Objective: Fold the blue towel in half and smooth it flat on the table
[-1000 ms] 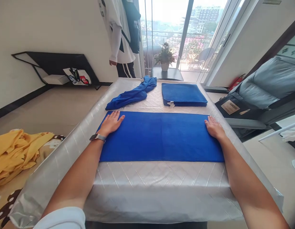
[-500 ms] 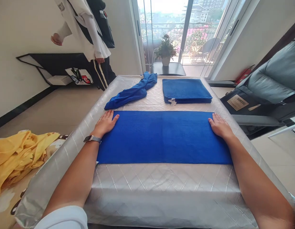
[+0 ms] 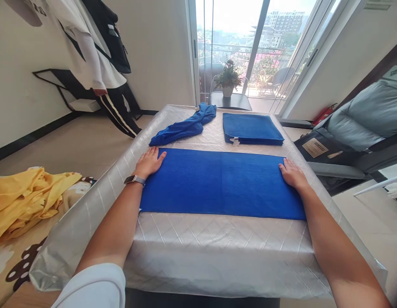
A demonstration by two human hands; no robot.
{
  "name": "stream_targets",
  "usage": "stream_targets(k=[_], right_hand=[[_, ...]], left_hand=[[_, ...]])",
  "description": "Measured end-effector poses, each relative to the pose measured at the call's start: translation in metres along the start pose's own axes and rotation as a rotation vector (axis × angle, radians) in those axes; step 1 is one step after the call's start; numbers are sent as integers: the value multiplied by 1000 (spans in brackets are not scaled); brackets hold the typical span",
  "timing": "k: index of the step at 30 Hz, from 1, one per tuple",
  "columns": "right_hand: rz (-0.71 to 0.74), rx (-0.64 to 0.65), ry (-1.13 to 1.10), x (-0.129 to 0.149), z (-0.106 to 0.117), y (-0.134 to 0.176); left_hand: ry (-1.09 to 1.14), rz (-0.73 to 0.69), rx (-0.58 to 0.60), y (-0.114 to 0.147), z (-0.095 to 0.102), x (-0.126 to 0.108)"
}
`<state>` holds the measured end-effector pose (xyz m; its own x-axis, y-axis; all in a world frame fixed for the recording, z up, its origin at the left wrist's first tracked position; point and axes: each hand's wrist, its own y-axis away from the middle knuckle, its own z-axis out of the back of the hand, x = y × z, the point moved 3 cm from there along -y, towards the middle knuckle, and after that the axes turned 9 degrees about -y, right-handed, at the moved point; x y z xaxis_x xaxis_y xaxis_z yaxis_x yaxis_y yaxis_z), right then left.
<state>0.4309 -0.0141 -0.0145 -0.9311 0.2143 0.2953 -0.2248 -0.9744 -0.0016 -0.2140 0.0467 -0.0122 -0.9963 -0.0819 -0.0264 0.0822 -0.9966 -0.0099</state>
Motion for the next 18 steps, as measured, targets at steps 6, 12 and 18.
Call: stream_targets(k=[6,12,18], right_hand=[[1,-1,-5,1,0,0],[-1,10,-6,3,0,0],[5,-7,-38,3,0,1]], left_hand=[[30,33,-51,0,-2,1],[15,38,-41,3,1,-2],[12,40,-57,4,1,-3]])
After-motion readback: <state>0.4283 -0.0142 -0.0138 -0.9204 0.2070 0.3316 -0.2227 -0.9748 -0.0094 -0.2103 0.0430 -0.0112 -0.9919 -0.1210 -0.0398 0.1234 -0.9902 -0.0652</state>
